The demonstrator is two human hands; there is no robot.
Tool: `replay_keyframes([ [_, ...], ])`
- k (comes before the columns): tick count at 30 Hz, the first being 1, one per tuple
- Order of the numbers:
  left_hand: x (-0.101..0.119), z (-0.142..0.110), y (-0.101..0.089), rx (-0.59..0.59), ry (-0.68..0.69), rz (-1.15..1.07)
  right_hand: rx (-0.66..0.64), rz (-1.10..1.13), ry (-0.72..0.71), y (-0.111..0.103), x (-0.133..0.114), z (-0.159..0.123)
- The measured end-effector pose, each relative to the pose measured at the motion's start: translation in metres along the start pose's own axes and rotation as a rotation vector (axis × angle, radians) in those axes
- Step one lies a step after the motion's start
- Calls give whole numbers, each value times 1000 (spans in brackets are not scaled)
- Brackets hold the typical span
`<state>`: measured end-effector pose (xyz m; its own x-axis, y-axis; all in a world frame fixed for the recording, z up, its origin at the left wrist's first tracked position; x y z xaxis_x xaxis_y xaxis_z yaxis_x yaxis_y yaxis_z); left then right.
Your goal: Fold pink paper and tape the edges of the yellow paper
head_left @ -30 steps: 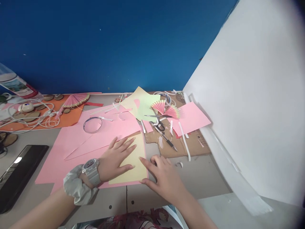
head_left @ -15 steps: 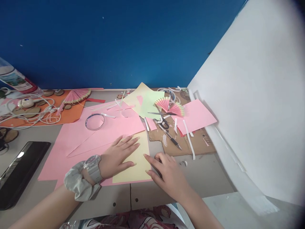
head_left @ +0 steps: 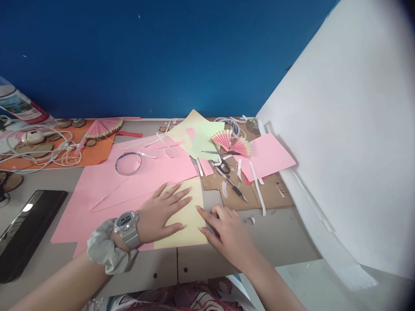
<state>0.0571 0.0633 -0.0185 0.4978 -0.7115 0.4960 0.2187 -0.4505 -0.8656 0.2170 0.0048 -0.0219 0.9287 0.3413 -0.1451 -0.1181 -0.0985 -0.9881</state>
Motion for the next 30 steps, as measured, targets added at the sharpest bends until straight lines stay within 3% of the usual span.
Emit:
replay_keyframes([
  [30,-3,0,2,14,6,-31,-11,-22,-18,2,0,-2],
])
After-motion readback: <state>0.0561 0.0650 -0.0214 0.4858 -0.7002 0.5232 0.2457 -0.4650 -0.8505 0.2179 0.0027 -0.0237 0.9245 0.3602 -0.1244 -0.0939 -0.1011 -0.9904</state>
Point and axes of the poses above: each hand's wrist, its own z-axis towards the middle knuckle, its own y-axis out of the palm, x = y × z, the point moved 6 cm from there along z, towards the middle knuckle, and after that the axes turned 12 degrees about -z, right-handed, at the moved point
